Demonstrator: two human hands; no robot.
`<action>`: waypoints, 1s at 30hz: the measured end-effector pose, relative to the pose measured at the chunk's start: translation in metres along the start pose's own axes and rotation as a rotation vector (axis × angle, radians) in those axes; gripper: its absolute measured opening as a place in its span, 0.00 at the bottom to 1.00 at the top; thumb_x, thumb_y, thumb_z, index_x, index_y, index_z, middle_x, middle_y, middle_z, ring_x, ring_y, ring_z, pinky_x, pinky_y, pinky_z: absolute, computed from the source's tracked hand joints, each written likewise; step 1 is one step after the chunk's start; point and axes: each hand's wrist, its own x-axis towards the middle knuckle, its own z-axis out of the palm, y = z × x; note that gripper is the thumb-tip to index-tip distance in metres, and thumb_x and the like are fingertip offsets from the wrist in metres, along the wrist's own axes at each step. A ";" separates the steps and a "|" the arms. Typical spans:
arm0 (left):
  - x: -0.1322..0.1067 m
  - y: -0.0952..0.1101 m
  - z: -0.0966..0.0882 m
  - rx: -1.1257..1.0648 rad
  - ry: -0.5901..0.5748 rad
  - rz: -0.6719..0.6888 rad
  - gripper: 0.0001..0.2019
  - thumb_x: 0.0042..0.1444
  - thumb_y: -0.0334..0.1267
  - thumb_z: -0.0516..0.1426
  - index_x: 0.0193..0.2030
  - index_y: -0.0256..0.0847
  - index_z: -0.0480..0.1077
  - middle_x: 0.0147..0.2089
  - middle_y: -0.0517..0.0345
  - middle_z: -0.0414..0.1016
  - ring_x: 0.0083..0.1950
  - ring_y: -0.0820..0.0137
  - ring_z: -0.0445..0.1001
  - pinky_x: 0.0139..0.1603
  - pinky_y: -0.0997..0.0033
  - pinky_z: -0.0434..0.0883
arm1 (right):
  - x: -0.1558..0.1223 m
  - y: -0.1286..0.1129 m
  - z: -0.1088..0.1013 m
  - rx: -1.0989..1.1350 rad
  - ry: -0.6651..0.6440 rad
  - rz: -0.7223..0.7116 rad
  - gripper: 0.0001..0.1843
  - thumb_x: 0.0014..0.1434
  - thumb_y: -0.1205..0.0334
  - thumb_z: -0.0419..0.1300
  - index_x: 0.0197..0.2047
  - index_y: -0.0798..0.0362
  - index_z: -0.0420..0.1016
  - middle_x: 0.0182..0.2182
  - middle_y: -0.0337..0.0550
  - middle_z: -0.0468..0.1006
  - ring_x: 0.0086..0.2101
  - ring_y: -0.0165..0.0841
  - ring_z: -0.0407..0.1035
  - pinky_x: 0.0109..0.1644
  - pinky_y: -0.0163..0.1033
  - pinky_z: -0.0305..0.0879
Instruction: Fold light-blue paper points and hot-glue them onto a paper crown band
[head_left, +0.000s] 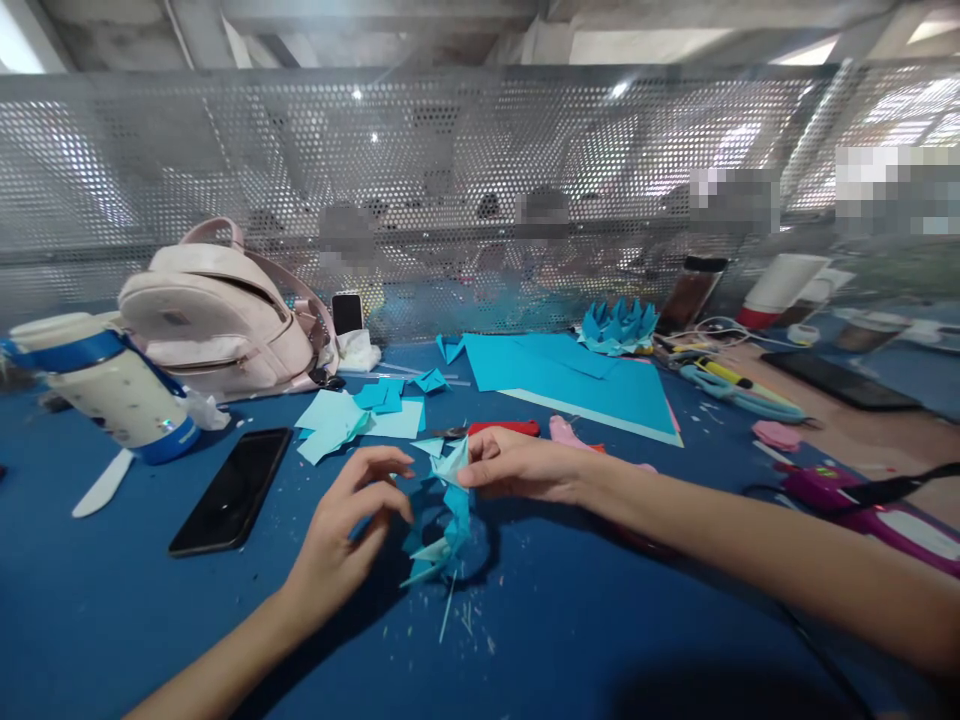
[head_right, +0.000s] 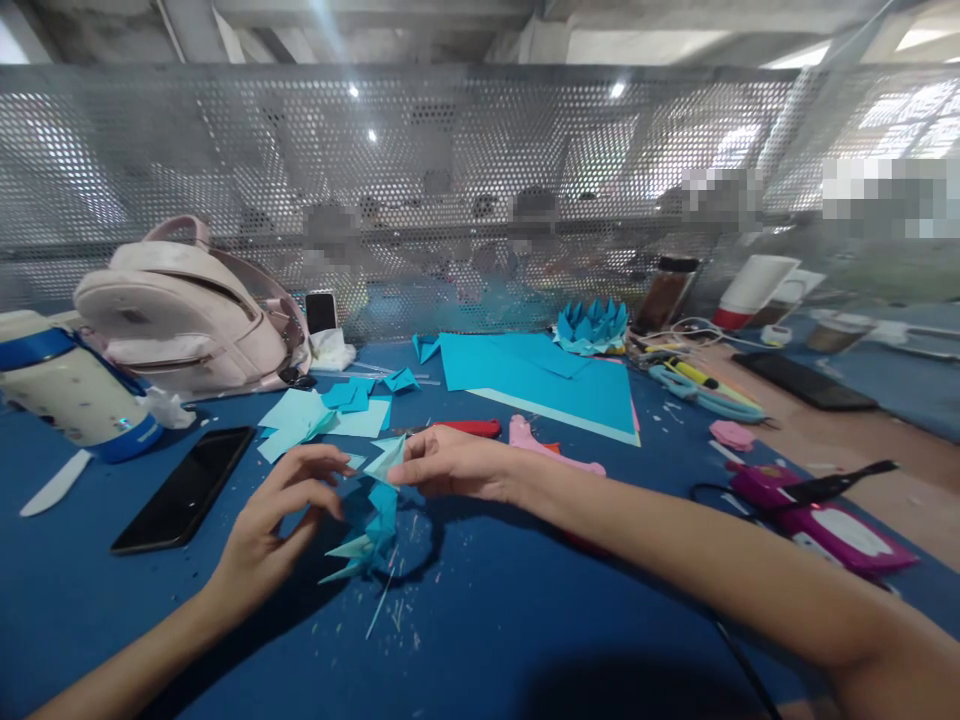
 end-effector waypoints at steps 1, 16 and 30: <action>0.000 0.001 -0.001 0.017 0.048 -0.034 0.13 0.65 0.26 0.48 0.36 0.42 0.71 0.51 0.52 0.67 0.51 0.66 0.71 0.51 0.65 0.70 | 0.000 0.000 -0.001 0.003 0.017 -0.015 0.21 0.38 0.57 0.78 0.26 0.59 0.72 0.19 0.29 0.63 0.21 0.19 0.53 0.23 0.29 0.48; -0.009 -0.009 0.018 0.034 0.090 -0.236 0.11 0.59 0.44 0.59 0.29 0.42 0.70 0.30 0.59 0.75 0.40 0.62 0.73 0.61 0.44 0.62 | -0.002 0.009 0.007 0.228 0.212 -0.155 0.27 0.42 0.57 0.77 0.23 0.55 0.60 0.20 0.27 0.54 0.20 0.19 0.41 0.19 0.28 0.40; 0.001 0.011 -0.009 0.839 0.182 0.453 0.09 0.59 0.26 0.59 0.35 0.45 0.74 0.31 0.65 0.81 0.38 0.67 0.78 0.64 0.56 0.49 | -0.002 0.023 -0.010 0.189 0.291 -0.168 0.20 0.43 0.59 0.76 0.27 0.58 0.70 0.23 0.35 0.68 0.21 0.18 0.51 0.19 0.25 0.40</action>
